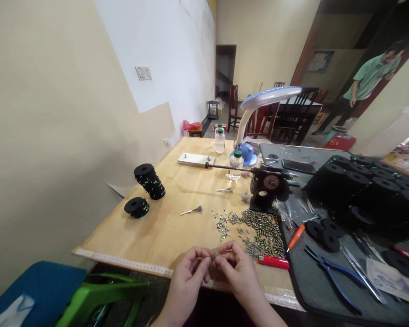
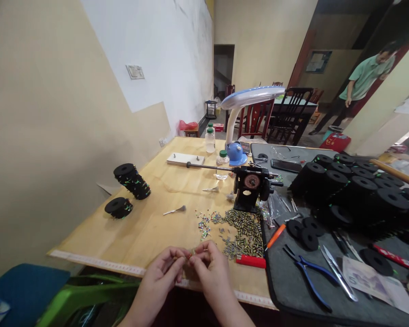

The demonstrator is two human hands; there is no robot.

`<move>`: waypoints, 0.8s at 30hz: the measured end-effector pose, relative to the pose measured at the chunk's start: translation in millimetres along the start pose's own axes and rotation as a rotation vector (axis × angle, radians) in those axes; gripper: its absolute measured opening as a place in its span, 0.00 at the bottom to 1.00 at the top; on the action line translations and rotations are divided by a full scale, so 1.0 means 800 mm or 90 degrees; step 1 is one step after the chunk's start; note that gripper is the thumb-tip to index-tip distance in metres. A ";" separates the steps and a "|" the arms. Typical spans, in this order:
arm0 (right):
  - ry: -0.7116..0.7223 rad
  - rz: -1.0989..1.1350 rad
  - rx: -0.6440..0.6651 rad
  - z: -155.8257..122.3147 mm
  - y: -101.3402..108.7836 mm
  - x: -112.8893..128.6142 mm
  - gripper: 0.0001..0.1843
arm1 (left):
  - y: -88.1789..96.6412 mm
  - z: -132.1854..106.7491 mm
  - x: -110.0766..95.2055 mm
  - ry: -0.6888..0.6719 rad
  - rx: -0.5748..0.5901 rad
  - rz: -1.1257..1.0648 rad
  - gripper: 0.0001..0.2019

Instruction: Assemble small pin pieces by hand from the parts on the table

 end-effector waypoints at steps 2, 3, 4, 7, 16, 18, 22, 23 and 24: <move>-0.002 0.004 0.014 0.000 0.001 0.002 0.08 | 0.000 0.004 -0.003 0.012 0.010 -0.003 0.13; -0.003 0.003 0.021 0.000 0.001 0.002 0.07 | 0.000 0.005 -0.005 0.017 0.017 0.000 0.13; -0.004 0.000 0.027 0.000 0.001 0.002 0.07 | 0.000 0.006 -0.006 0.018 0.025 0.004 0.12; -0.011 0.007 0.046 0.001 0.001 0.003 0.07 | -0.002 0.009 -0.010 -0.003 0.055 0.020 0.11; -0.024 0.090 0.092 -0.008 -0.001 0.009 0.08 | -0.015 0.008 -0.006 -0.067 0.036 0.049 0.10; -0.033 0.086 0.095 -0.009 -0.001 0.010 0.10 | -0.015 0.008 -0.005 -0.075 0.015 0.060 0.10; -0.023 -0.003 0.071 -0.006 0.001 0.010 0.08 | -0.014 0.012 -0.007 -0.105 -0.028 0.073 0.08; -0.008 -0.039 0.057 -0.004 0.003 0.010 0.05 | -0.014 0.013 -0.008 -0.113 -0.034 0.074 0.08; 0.007 -0.073 0.042 -0.003 0.005 0.010 0.02 | -0.014 0.014 -0.009 -0.118 -0.037 0.074 0.08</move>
Point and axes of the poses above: each hand's wrist, its own z-axis towards the middle knuckle, its own y-axis out of the back of the hand, x = y × z, the point moved 3 cm from there along z, towards the middle knuckle, and after that the axes turned 5 degrees about z, right-handed, at the moved point
